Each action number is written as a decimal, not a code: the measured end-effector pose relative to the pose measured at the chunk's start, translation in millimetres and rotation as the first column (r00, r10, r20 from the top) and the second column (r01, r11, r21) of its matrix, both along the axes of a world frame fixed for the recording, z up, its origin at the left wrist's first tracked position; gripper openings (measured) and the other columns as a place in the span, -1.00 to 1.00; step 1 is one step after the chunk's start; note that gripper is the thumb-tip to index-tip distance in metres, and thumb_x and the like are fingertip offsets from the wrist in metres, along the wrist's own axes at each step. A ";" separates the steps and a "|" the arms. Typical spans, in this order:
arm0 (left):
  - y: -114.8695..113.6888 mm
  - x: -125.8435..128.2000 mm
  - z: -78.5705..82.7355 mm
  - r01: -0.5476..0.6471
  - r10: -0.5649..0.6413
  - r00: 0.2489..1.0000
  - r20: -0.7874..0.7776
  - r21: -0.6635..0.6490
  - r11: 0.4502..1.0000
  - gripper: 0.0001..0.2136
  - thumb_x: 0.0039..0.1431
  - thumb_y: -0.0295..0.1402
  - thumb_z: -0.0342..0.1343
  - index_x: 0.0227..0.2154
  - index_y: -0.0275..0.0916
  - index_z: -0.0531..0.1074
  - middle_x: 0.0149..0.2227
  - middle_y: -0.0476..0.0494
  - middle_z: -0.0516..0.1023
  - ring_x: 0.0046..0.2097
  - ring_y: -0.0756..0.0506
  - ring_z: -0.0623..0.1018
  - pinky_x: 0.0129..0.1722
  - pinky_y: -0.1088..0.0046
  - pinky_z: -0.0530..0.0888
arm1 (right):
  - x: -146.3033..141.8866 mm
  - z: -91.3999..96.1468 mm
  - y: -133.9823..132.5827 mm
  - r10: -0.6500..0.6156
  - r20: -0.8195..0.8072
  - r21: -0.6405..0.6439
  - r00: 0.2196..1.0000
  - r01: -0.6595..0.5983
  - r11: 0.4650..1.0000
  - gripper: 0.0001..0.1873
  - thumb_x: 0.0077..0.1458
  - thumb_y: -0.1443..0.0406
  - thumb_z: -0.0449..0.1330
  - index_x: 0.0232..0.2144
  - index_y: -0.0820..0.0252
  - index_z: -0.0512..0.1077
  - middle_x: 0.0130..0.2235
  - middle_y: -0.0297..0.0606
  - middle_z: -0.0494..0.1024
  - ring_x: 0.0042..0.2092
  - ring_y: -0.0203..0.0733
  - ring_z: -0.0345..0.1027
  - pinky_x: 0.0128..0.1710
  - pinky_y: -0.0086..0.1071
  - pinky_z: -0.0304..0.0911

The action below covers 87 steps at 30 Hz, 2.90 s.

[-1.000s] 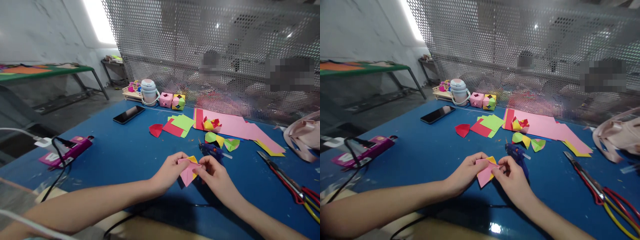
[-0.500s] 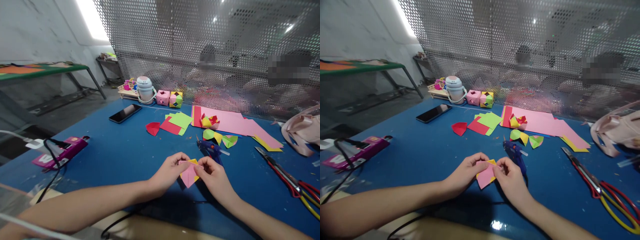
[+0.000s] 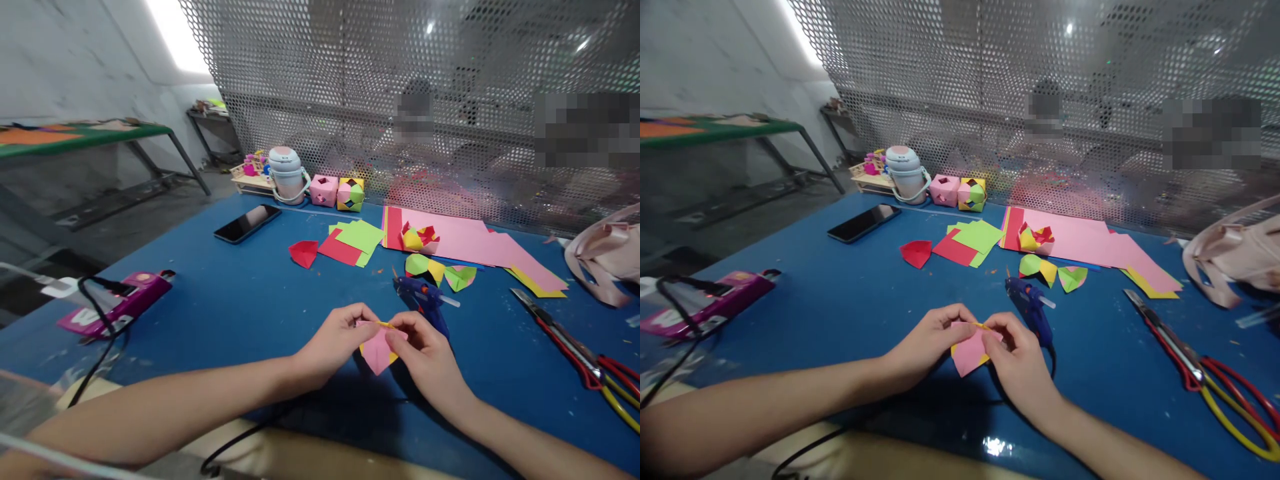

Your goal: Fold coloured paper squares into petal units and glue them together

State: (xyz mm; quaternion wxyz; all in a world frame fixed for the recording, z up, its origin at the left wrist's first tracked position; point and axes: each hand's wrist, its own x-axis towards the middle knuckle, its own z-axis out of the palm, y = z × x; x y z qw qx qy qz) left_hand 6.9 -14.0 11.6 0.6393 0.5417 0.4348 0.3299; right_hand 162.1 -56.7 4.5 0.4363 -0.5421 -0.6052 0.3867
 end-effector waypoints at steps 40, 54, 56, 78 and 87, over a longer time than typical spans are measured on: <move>-0.4 -4.8 10.3 0.148 -0.124 0.981 -0.146 0.167 0.975 -0.84 0.01 -0.32 0.07 -0.51 -0.33 0.42 -0.53 0.00 0.41 -0.47 0.04 0.32 -0.46 0.57 0.25 | 1.2 19.2 0.0 0.044 0.113 -0.015 0.993 -0.043 0.999 -0.77 0.13 0.24 0.03 -0.49 0.19 0.37 -0.48 -0.36 0.40 -0.41 -0.31 0.26 -0.41 -0.49 0.19; 0.8 -4.1 -2.9 0.148 -0.105 0.972 -0.208 0.200 0.968 -0.92 -0.09 -0.39 0.06 -0.57 -0.31 0.34 -0.61 0.08 0.27 -0.54 0.08 0.23 -0.56 0.60 0.18 | 3.8 5.3 -1.0 0.107 0.321 0.219 0.941 -0.183 0.958 -0.81 0.16 0.32 -0.01 -0.45 0.17 0.34 -0.43 -0.27 0.40 -0.38 -0.26 0.28 -0.36 -0.40 0.20; 0.6 -4.5 -3.7 0.144 -0.092 0.968 -0.234 0.216 0.966 -0.87 -0.08 -0.36 0.07 -0.61 -0.31 0.32 -0.61 0.06 0.29 -0.54 0.08 0.24 -0.56 0.60 0.17 | 3.2 5.6 -0.6 0.101 0.308 0.204 0.946 -0.169 0.964 -0.83 0.15 0.31 0.02 -0.45 0.17 0.35 -0.44 -0.28 0.40 -0.40 -0.26 0.28 -0.38 -0.40 0.20; -1.2 -2.5 1.0 0.151 -0.143 0.987 -0.077 0.124 0.981 -0.82 0.02 -0.30 0.07 -0.34 -0.30 0.39 -0.47 0.00 0.42 -0.43 0.04 0.38 -0.45 0.58 0.29 | 5.0 5.4 2.1 0.065 0.243 0.089 0.968 -0.089 0.992 -0.80 0.11 0.29 0.05 -0.52 0.19 0.38 -0.51 -0.34 0.39 -0.46 -0.30 0.23 -0.45 -0.44 0.14; 1.1 -5.3 3.7 0.173 -0.113 0.970 -0.214 0.292 0.941 -0.81 0.08 -0.40 0.00 -0.45 -0.33 0.51 -0.38 -0.10 0.56 -0.32 -0.03 0.48 -0.29 0.54 0.36 | 2.7 8.8 0.6 0.083 0.224 0.076 0.971 -0.103 0.992 -0.74 0.13 0.26 0.04 -0.56 0.20 0.35 -0.54 -0.35 0.36 -0.48 -0.32 0.21 -0.46 -0.46 0.13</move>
